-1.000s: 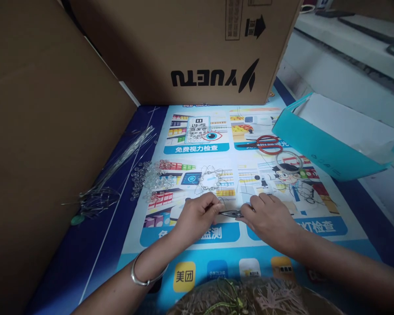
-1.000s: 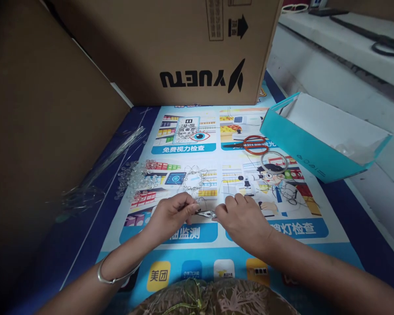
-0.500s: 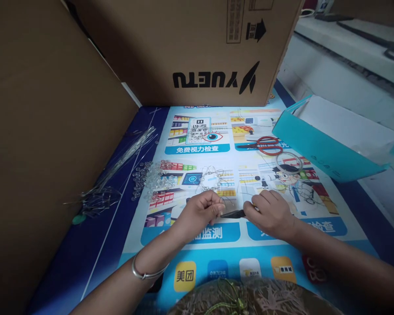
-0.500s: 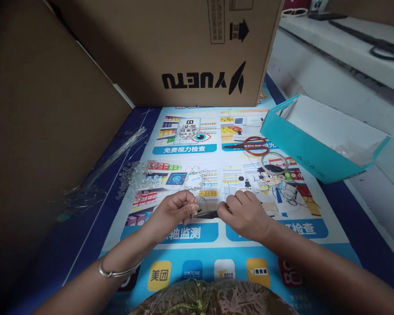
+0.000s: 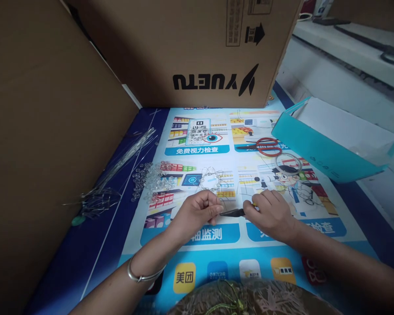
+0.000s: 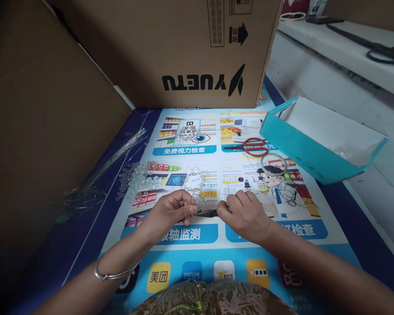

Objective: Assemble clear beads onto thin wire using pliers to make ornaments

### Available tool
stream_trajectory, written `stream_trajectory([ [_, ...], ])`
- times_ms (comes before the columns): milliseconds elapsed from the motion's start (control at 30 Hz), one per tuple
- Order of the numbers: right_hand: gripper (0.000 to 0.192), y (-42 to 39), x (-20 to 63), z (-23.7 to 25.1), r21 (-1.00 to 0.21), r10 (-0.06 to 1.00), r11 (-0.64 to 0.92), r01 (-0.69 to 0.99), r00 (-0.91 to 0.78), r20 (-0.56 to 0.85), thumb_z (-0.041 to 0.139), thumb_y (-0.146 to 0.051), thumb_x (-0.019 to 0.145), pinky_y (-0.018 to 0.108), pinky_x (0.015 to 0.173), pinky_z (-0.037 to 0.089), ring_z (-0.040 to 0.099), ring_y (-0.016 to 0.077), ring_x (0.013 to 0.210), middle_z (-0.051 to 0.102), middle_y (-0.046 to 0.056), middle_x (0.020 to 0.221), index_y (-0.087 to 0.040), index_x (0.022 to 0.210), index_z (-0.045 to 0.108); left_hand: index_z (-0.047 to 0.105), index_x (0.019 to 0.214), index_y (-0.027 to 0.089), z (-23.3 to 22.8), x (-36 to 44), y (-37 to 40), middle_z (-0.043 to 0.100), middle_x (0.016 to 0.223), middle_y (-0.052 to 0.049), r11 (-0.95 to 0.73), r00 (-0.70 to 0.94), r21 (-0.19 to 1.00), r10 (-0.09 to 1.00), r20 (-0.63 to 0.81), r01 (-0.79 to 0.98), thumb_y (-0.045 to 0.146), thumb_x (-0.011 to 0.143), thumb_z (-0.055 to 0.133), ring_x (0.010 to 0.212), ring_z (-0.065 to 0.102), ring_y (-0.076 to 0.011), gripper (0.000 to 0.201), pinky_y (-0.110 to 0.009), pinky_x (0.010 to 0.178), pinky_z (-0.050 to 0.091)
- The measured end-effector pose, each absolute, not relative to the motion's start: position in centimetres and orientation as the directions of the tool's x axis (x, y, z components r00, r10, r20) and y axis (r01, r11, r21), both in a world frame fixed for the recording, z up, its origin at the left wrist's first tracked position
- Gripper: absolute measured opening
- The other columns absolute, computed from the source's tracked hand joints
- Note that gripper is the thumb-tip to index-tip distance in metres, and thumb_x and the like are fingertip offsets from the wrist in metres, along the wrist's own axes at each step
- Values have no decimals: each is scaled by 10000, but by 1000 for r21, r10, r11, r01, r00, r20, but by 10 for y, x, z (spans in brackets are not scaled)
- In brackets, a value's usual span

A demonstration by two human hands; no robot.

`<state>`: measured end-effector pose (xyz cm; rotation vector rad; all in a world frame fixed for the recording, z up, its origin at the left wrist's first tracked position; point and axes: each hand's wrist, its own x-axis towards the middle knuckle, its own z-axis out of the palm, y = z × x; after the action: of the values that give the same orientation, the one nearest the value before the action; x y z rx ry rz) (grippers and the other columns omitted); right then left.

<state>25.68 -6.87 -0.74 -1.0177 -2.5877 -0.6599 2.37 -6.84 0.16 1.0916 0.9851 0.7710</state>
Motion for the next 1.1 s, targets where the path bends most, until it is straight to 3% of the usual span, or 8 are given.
stream_trajectory([
  [733, 67, -71, 252, -6, 251, 593, 671, 697, -708, 383, 550, -260, 810, 333, 632, 248, 391, 162, 684, 507, 28, 670, -205, 814, 588, 496, 752, 155, 0, 24, -68, 479, 512, 58, 197, 357, 968, 902, -241, 156, 314, 805, 578, 444, 438, -57, 187, -170, 447, 332],
  [1100, 106, -74, 251, -5, 195, 642, 690, 697, -714, 280, 525, -279, 835, 330, 637, 259, 399, 177, 706, 526, 44, 708, -196, 839, 592, 510, 725, 154, 2, 26, -69, 477, 548, 49, 106, 309, 964, 934, -181, 245, 280, 803, 568, 499, 436, -74, 159, -194, 496, 340],
])
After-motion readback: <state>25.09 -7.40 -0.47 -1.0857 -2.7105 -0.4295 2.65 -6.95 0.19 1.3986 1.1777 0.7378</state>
